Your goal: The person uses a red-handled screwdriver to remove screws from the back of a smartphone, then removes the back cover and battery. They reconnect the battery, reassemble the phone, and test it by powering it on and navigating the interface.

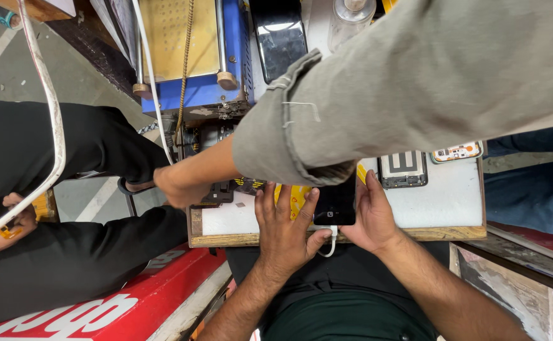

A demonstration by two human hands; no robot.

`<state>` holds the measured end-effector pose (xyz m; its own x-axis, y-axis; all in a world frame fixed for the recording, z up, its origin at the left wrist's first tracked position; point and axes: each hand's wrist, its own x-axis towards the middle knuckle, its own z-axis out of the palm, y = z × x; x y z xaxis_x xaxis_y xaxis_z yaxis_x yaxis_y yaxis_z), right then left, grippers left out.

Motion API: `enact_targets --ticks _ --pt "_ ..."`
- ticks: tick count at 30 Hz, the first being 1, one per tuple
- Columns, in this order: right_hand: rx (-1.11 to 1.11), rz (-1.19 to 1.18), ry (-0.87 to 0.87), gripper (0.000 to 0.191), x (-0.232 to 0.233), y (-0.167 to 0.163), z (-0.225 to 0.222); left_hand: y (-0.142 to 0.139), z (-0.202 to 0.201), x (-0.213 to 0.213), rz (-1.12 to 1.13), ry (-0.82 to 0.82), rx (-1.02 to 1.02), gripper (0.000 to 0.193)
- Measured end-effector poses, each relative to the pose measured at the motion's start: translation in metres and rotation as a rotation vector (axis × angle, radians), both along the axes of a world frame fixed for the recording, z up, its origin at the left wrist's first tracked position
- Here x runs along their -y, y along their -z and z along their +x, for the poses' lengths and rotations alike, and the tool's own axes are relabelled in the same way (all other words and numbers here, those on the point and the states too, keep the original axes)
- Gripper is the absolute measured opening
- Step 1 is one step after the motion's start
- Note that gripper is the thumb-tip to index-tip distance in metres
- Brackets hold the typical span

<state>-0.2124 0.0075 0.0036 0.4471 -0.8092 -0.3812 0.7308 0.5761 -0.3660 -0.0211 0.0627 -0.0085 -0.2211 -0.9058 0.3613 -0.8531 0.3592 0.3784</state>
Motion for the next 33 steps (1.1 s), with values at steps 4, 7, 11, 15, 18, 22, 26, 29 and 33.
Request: enact_targets --ticks 4,7,11,15,18,22,26,29,33 --pt "-0.011 -0.007 -0.026 0.069 0.001 -0.001 -0.001 0.001 -0.002 -0.001 0.007 0.002 -0.005 0.075" --pt "-0.003 -0.004 -0.020 0.070 0.000 0.000 -0.002 -0.002 -0.002 -0.003 0.012 0.005 -0.027 0.074" --pt "0.039 -0.038 -0.033 0.071 0.001 -0.004 0.000 -0.008 -0.001 -0.003 0.038 0.004 0.031 0.068" --pt "0.009 -0.130 -0.056 0.072 0.003 -0.013 0.004 -0.011 -0.002 -0.002 0.028 -0.004 -0.006 0.068" --pt "-0.114 -0.007 -0.019 0.073 0.003 -0.020 0.007 -0.012 -0.001 -0.003 0.009 -0.011 -0.034 0.066" --pt "-0.027 -0.104 -0.041 0.074 0.003 -0.021 0.007 -0.011 0.002 -0.005 -0.034 -0.016 -0.170 0.066" --pt "0.014 -0.143 -0.063 0.074 0.003 -0.017 0.005 -0.011 0.003 -0.005 -0.033 -0.017 -0.192 0.064" --pt "-0.018 -0.123 -0.055 0.076 0.003 -0.016 0.005 -0.013 0.002 -0.005 -0.026 -0.014 -0.194 0.064" --pt "-0.049 -0.119 -0.043 0.079 0.003 -0.021 0.005 -0.018 0.003 -0.005 -0.030 0.001 -0.247 0.061"
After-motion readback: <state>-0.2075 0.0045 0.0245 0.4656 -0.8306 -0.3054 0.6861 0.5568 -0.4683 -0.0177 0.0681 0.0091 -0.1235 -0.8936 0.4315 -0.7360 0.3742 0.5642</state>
